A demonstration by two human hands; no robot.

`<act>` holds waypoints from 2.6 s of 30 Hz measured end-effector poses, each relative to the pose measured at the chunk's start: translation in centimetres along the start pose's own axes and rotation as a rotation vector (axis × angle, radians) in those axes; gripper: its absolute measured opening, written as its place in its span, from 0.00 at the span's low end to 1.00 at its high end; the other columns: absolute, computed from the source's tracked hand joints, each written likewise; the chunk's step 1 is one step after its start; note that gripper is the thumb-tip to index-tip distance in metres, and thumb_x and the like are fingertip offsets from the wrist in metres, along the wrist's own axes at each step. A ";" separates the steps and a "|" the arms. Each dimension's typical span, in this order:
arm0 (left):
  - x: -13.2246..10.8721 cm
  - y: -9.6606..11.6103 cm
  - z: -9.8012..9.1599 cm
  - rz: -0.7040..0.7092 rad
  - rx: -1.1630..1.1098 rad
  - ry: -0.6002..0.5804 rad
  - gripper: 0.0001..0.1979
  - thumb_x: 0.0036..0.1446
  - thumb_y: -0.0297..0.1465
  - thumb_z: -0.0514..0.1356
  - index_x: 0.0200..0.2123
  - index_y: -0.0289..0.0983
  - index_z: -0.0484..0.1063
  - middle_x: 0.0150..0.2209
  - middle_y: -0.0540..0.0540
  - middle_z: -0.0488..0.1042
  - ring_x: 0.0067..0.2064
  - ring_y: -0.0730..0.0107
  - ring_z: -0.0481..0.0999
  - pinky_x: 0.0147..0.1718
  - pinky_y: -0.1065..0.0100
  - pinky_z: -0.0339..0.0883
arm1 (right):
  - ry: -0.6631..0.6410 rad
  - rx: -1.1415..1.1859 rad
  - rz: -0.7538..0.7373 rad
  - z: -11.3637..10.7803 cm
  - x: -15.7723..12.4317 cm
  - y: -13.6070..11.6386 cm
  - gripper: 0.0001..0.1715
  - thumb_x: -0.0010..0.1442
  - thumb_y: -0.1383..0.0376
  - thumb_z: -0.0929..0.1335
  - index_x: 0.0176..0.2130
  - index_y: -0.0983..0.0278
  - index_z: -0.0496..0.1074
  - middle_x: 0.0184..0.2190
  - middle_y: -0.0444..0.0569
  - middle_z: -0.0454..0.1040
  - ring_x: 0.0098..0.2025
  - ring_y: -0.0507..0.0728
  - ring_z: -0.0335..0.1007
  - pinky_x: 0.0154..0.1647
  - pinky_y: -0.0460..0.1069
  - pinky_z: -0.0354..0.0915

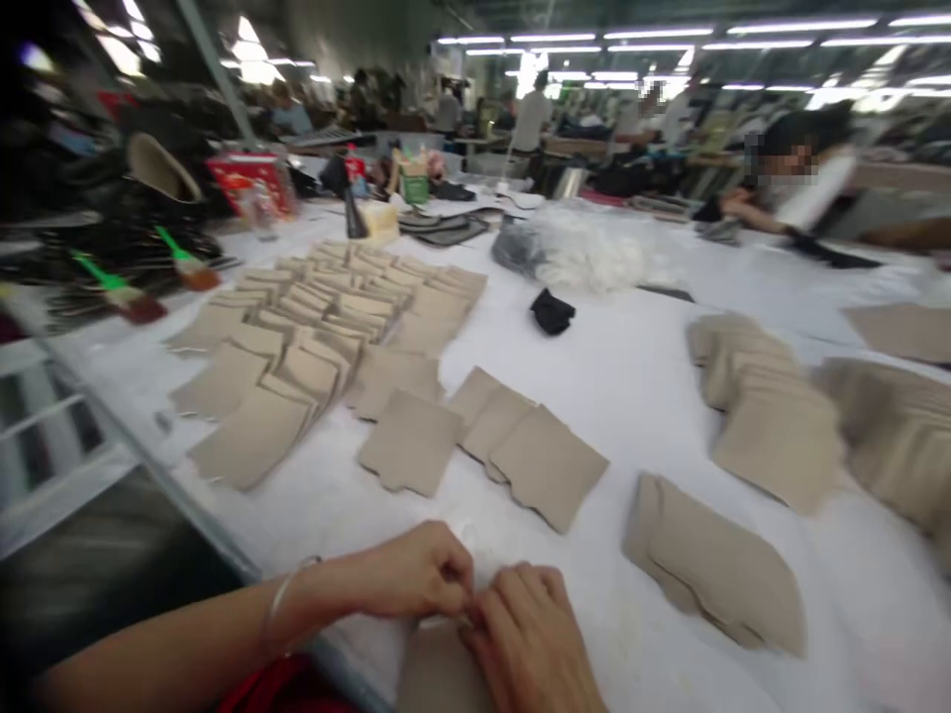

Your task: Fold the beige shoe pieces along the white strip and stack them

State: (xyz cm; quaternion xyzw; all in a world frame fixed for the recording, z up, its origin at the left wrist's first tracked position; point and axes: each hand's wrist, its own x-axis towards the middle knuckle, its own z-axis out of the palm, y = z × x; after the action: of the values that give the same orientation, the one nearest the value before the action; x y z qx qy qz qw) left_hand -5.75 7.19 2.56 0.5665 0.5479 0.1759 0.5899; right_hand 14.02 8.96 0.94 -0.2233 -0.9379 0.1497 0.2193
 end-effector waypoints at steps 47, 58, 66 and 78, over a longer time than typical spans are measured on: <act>-1.7 0.8 0.6 0.140 0.463 0.024 0.10 0.60 0.27 0.55 0.30 0.37 0.75 0.31 0.49 0.76 0.35 0.69 0.73 0.34 0.73 0.58 | -0.218 0.135 0.312 -1.9 -0.3 -1.3 0.09 0.60 0.76 0.65 0.34 0.63 0.63 0.35 0.47 0.70 0.37 0.57 0.64 0.40 0.52 0.62; -1.6 1.3 0.2 0.133 0.374 -0.018 0.12 0.59 0.25 0.54 0.31 0.38 0.78 0.31 0.51 0.77 0.35 0.71 0.74 0.35 0.74 0.59 | -0.208 0.158 0.372 -2.6 0.1 -1.3 0.11 0.60 0.75 0.66 0.32 0.62 0.61 0.32 0.44 0.69 0.35 0.55 0.63 0.36 0.49 0.60; -0.9 1.1 1.3 0.217 0.445 0.029 0.08 0.58 0.26 0.59 0.33 0.41 0.78 0.33 0.50 0.77 0.40 0.67 0.72 0.39 0.70 0.60 | -0.207 0.203 0.374 -2.4 -0.1 -1.0 0.09 0.59 0.75 0.64 0.32 0.62 0.61 0.32 0.45 0.68 0.36 0.56 0.63 0.37 0.51 0.60; -0.6 2.1 2.1 0.238 0.397 -0.030 0.13 0.62 0.24 0.54 0.37 0.42 0.78 0.32 0.49 0.72 0.39 0.68 0.69 0.37 0.69 0.58 | -0.203 0.349 0.457 -4.9 -1.4 -0.2 0.13 0.55 0.73 0.72 0.37 0.61 0.66 0.36 0.44 0.70 0.42 0.56 0.63 0.45 0.52 0.59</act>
State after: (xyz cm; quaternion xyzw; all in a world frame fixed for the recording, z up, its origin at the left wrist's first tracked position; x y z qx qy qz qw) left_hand -3.27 6.31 4.13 0.7347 0.4923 0.1242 0.4499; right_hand 17.40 9.06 4.73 -0.3713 -0.8407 0.3755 0.1199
